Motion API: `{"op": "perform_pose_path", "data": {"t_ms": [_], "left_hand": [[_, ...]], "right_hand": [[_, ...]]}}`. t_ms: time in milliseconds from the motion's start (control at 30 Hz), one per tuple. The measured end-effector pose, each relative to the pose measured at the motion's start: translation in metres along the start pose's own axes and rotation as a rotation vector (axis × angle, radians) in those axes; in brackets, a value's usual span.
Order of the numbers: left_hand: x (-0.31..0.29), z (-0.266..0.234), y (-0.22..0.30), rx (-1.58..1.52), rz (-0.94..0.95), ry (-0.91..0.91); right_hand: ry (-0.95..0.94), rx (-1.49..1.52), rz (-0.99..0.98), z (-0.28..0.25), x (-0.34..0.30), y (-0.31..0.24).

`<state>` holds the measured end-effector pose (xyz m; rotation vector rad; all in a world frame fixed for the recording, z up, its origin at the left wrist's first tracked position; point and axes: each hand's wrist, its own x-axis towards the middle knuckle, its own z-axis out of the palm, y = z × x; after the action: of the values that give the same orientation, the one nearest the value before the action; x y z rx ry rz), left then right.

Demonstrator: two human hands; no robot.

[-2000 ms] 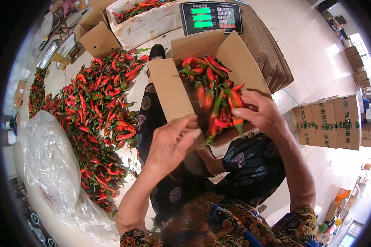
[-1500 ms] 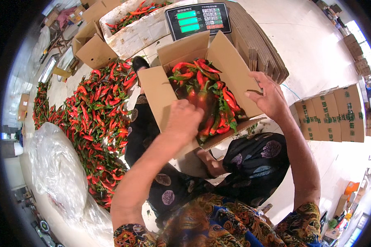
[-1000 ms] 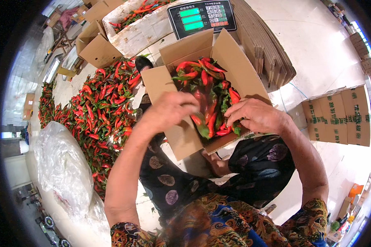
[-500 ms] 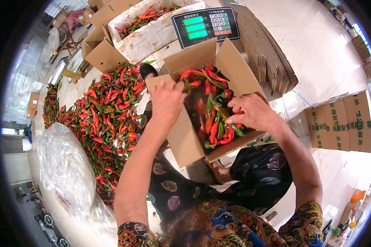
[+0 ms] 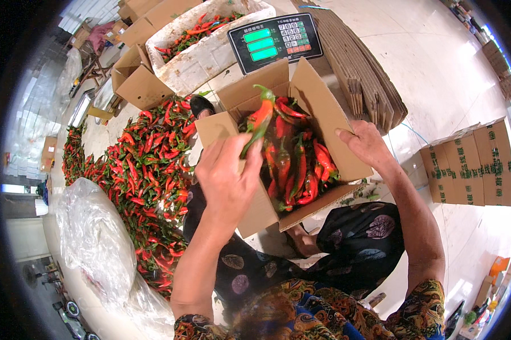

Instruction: The person picks up red and green peppers from a pile on the floor, places them into a cardboard box on a digital scale, and seals the box using a handheld tape dispenser.

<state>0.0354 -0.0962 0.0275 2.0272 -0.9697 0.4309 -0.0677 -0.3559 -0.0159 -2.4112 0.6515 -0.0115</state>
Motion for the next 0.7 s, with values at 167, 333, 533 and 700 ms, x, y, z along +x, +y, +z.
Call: {"op": "perform_pose_path", "data": {"t_ms": [167,333,533,700], "left_hand": [[0.012,0.068,-0.013,0.226,0.033,-0.268],[-0.024,0.051,-0.005,0.251,-0.037,-0.186],[-0.067,-0.006,-0.081,-0.749,-0.972,-0.166],[-0.057,0.013,-0.038,-0.761,-0.943,-0.340]], "right_hand": [[-0.186,0.004,0.066,-0.003,-0.002,-0.013],[-0.298,0.546,0.259,-0.002,-0.019,0.022],[-0.298,0.313,0.327,0.009,0.003,0.028],[-0.162,0.541,0.213,-0.022,-0.003,0.064]]}}
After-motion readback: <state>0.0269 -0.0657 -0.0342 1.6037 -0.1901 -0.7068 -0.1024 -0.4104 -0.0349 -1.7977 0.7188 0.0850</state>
